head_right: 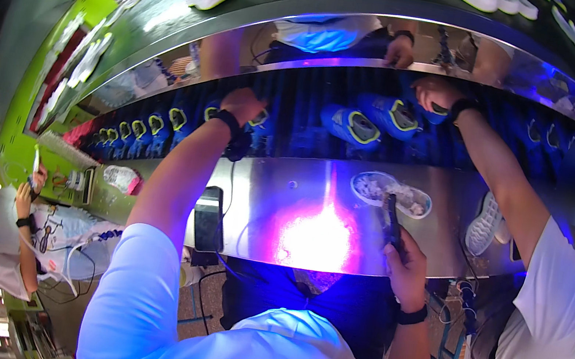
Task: Brushing adhesive or primer onto shoe components and passing them along an assembly line conveyor belt under a UV light.
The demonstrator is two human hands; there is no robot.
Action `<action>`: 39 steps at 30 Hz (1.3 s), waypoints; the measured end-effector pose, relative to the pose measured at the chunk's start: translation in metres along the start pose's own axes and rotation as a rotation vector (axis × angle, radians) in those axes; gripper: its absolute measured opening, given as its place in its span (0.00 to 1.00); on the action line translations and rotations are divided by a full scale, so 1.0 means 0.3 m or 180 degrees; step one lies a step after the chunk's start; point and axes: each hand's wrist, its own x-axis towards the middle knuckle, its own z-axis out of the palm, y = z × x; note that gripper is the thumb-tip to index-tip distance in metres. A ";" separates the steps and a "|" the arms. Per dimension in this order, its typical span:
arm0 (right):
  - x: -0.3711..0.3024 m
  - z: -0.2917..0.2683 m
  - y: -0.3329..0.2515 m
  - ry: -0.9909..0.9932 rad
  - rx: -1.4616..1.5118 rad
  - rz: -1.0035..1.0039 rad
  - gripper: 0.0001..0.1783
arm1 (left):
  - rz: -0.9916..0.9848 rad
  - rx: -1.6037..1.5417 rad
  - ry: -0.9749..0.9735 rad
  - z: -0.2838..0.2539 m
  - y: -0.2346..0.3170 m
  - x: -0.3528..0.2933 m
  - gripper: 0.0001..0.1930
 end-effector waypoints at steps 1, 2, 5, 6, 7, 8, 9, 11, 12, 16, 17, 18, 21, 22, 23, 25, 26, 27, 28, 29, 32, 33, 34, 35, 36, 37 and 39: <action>-0.005 0.000 -0.002 0.0040 -0.0026 -0.0010 0.26 | 0.0073 -0.0020 -0.0032 -0.013 0.031 0.006 0.25; 0.000 -0.006 -0.001 0.0114 -0.0039 0.0011 0.26 | 0.0157 0.0313 -0.0008 -0.030 0.057 0.015 0.22; -0.004 -0.009 0.023 0.0239 -0.0107 -0.0276 0.27 | 0.0684 0.0511 0.0094 -0.146 0.259 -0.041 0.17; 0.001 -0.009 0.020 0.0254 -0.0121 -0.0261 0.27 | 0.1043 0.0395 0.0236 -0.164 0.330 -0.058 0.16; 0.002 -0.006 0.018 0.0251 -0.0201 -0.0248 0.27 | 0.1651 0.0137 0.0404 -0.151 0.388 -0.069 0.16; 0.003 -0.002 0.018 0.0237 -0.0276 -0.0241 0.27 | 0.2245 -0.0120 0.0580 -0.136 0.447 -0.081 0.16; 0.005 0.005 0.021 0.0209 -0.0276 -0.0240 0.27 | 0.2849 -0.0355 0.0855 -0.097 0.499 -0.094 0.18; 0.007 0.014 0.025 0.0317 -0.0304 -0.0251 0.27 | 0.3229 -0.0297 0.0695 -0.005 0.599 -0.124 0.16; 0.005 0.011 0.025 0.0306 -0.0308 -0.0257 0.27 | 0.3009 -0.0010 0.0261 0.000 0.641 -0.148 0.13; -0.005 0.004 0.035 0.0342 -0.0205 -0.0248 0.28 | 0.3088 0.0685 -0.0047 -0.053 0.657 -0.148 0.07; -0.006 0.000 0.041 0.0365 -0.0183 -0.0276 0.28 | 0.3112 0.0633 -0.0093 -0.072 0.624 -0.142 0.12; -0.008 -0.006 0.044 0.0386 -0.0155 -0.0271 0.28 | 0.3155 0.0576 -0.0144 -0.086 0.590 -0.134 0.20; -0.006 -0.003 0.035 0.0283 -0.0188 -0.0451 0.29 | 0.3216 0.0811 0.0172 -0.114 0.440 -0.108 0.19; -0.007 -0.005 0.020 0.0264 -0.0156 -0.0307 0.27 | 0.3154 0.0851 0.0300 -0.121 0.392 -0.096 0.19; -0.006 -0.007 0.014 0.0248 -0.0127 -0.0165 0.25 | 0.3161 0.0883 0.0293 -0.122 0.350 -0.086 0.19; -0.007 -0.022 0.023 0.0250 -0.0152 -0.0144 0.25 | 0.3102 0.0988 0.0329 -0.101 0.279 -0.059 0.20; -0.006 -0.028 0.027 0.0251 -0.0198 -0.0112 0.25 | 0.3108 0.1017 0.0338 -0.086 0.248 -0.056 0.20; 0.003 -0.029 0.033 0.0253 -0.0172 -0.0135 0.25 | 0.2904 0.1063 0.0242 -0.072 0.226 -0.062 0.20; 0.007 -0.029 0.038 0.0256 -0.0110 -0.0221 0.24 | 0.2719 0.1082 0.0143 -0.054 0.216 -0.063 0.21; 0.012 -0.029 0.041 0.0259 -0.0048 -0.0310 0.24 | 0.2633 0.1054 0.0071 -0.045 0.208 -0.052 0.25; -0.001 -0.056 0.037 0.0328 -0.0119 -0.0207 0.24 | 0.2471 0.1112 -0.0226 -0.086 0.357 -0.075 0.32; 0.000 -0.060 0.030 0.0335 -0.0171 -0.0175 0.24 | 0.2315 0.0998 -0.0501 -0.114 0.430 -0.079 0.38; 0.001 -0.063 0.029 0.0387 -0.0199 -0.0188 0.24 | 0.2365 0.0968 -0.0480 -0.128 0.513 -0.085 0.38; -0.002 -0.066 0.027 0.0420 -0.0143 -0.0098 0.23 | 0.2530 0.0665 -0.0387 -0.141 0.606 -0.094 0.39; 0.000 -0.066 0.025 0.0433 -0.0087 -0.0025 0.23 | 0.2672 0.0363 -0.0279 -0.151 0.679 -0.096 0.39; 0.004 -0.060 0.027 0.0419 -0.0102 -0.0034 0.22 | 0.2688 0.0323 -0.0227 -0.121 0.722 -0.082 0.39; 0.013 -0.043 0.048 0.0421 -0.0006 -0.0098 0.21 | 0.3316 0.0036 0.0951 -0.021 0.805 -0.035 0.35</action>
